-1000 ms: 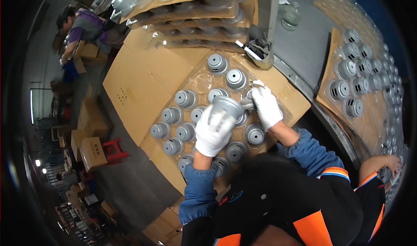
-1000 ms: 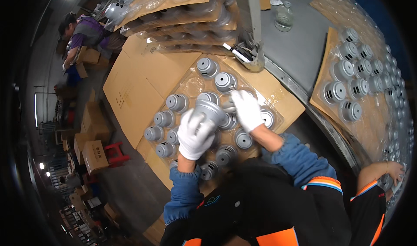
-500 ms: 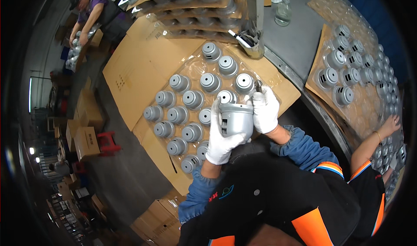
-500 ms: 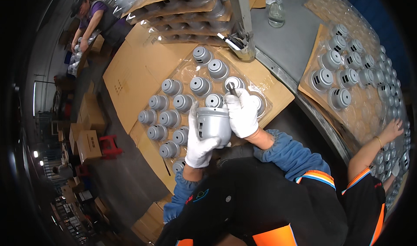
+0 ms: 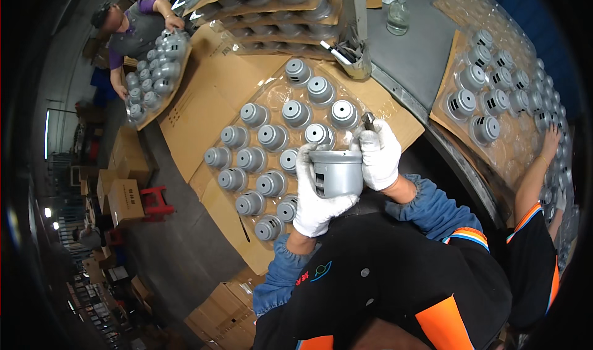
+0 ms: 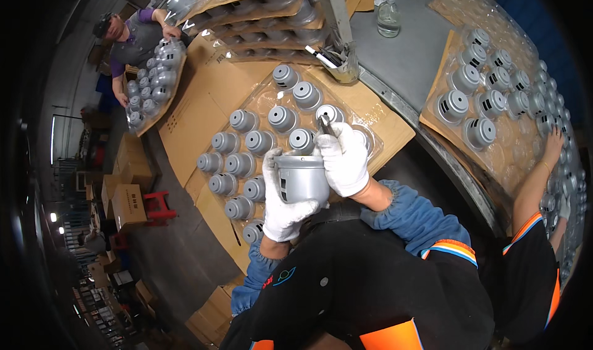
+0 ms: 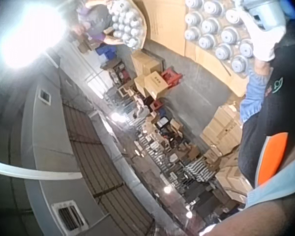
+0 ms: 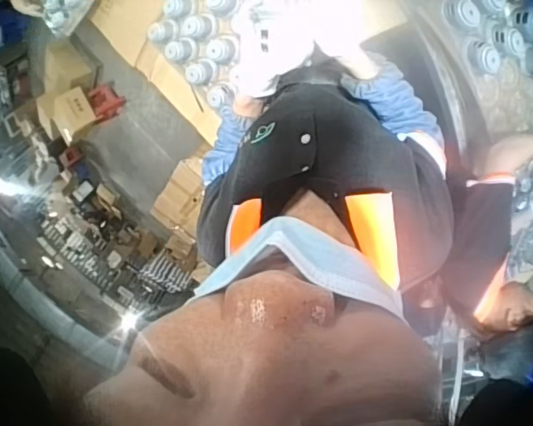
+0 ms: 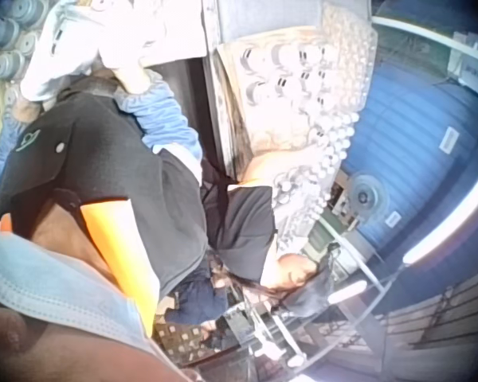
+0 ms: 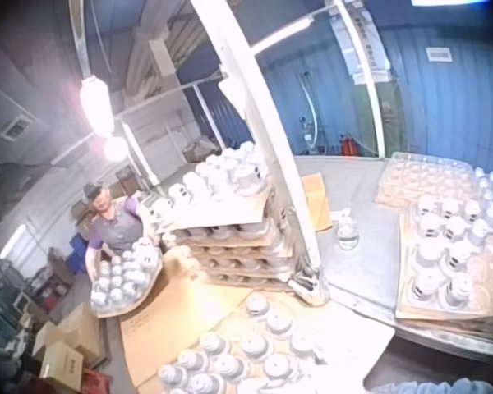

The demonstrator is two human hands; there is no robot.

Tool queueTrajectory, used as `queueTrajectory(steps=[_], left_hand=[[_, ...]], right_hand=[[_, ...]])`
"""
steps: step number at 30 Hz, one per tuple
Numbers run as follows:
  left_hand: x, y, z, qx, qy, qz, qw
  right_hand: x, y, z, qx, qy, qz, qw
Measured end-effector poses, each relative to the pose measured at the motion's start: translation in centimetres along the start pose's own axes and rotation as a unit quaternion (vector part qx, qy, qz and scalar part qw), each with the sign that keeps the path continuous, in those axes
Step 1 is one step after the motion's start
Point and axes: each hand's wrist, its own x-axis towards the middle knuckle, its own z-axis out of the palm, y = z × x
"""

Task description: The person assembles small cylindrical metal components by hand, inserting parts into them on an assembly line.

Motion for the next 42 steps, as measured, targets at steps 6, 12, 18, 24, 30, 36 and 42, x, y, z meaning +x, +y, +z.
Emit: queueTrajectory(steps=[6, 12, 18, 24, 30, 36, 42], left_hand=[[0.0, 0.3, 0.8, -0.05, -0.029, -0.007, 0.998], [0.5, -0.1, 1.3, -0.099, -0.035, -0.06, 0.993], [2.3, -1.2, 2.0, -0.175, -0.011, -0.106, 0.979], [5.9, -1.3, 2.9, -0.19, -0.017, -0.176, 0.966], [10.8, -3.2, -0.3, -0.018, 0.029, -0.107, 0.994], [22.6, -1.6, -10.2, 0.558, 0.201, 0.016, 0.805], [30.0, -1.5, -12.7, 0.758, 0.026, -0.191, 0.623]], right_hand=[[-0.3, -0.4, -0.4, 0.011, -0.001, -0.033, 0.999], [0.3, 1.3, -1.4, -0.028, 0.01, -0.046, 0.998], [1.7, 1.4, -2.1, -0.043, 0.057, -0.017, 0.997], [4.5, 2.3, -3.1, -0.114, 0.068, 0.027, 0.991], [8.2, 4.9, -3.2, -0.064, 0.052, -0.006, 0.997], [10.6, 9.4, -5.6, -0.078, 0.097, 0.082, 0.989], [9.7, 10.3, -5.9, -0.192, 0.055, 0.086, 0.976]])
